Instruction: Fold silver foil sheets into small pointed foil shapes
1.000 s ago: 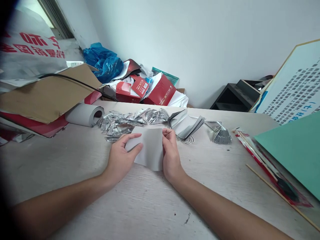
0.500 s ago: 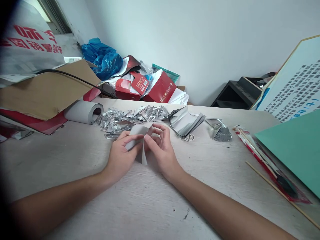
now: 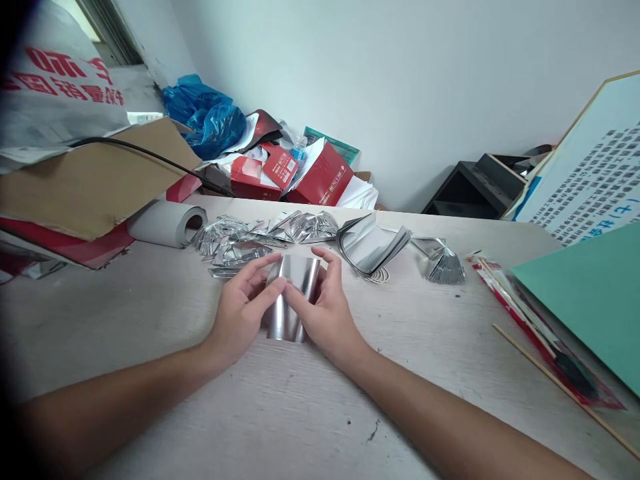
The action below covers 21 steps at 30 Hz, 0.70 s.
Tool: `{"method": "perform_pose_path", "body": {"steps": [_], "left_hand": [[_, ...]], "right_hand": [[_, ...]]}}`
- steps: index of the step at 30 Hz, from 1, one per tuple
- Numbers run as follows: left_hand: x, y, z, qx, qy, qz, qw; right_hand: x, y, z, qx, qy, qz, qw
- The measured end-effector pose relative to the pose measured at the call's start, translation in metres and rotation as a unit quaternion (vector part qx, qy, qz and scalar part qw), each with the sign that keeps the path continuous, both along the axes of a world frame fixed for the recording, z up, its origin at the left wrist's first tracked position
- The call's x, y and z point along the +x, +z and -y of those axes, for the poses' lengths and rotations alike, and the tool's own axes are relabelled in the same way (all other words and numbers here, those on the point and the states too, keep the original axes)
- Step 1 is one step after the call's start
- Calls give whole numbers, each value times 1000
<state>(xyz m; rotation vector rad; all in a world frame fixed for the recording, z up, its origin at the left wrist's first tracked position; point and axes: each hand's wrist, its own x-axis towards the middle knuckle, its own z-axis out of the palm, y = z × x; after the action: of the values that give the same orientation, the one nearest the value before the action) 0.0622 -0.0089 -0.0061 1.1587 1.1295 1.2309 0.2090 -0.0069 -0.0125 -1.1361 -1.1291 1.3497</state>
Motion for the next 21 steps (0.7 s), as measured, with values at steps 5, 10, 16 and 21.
{"method": "perform_pose_path", "body": {"steps": [5,10,16,21], "left_hand": [[-1,-3,-4,-43,6,22,999],[-2,0,-8,-46,3,8,999],[-1,1,-9,-44,11,18,999],[-2,0,-7,-26,12,1,1000]], "right_hand": [[1,2,1,19,18,31,999],[2,4,3,18,60,58,996],[4,2,2,-9,51,-3,999],[4,-2,-6,-49,6,-45,998]]}}
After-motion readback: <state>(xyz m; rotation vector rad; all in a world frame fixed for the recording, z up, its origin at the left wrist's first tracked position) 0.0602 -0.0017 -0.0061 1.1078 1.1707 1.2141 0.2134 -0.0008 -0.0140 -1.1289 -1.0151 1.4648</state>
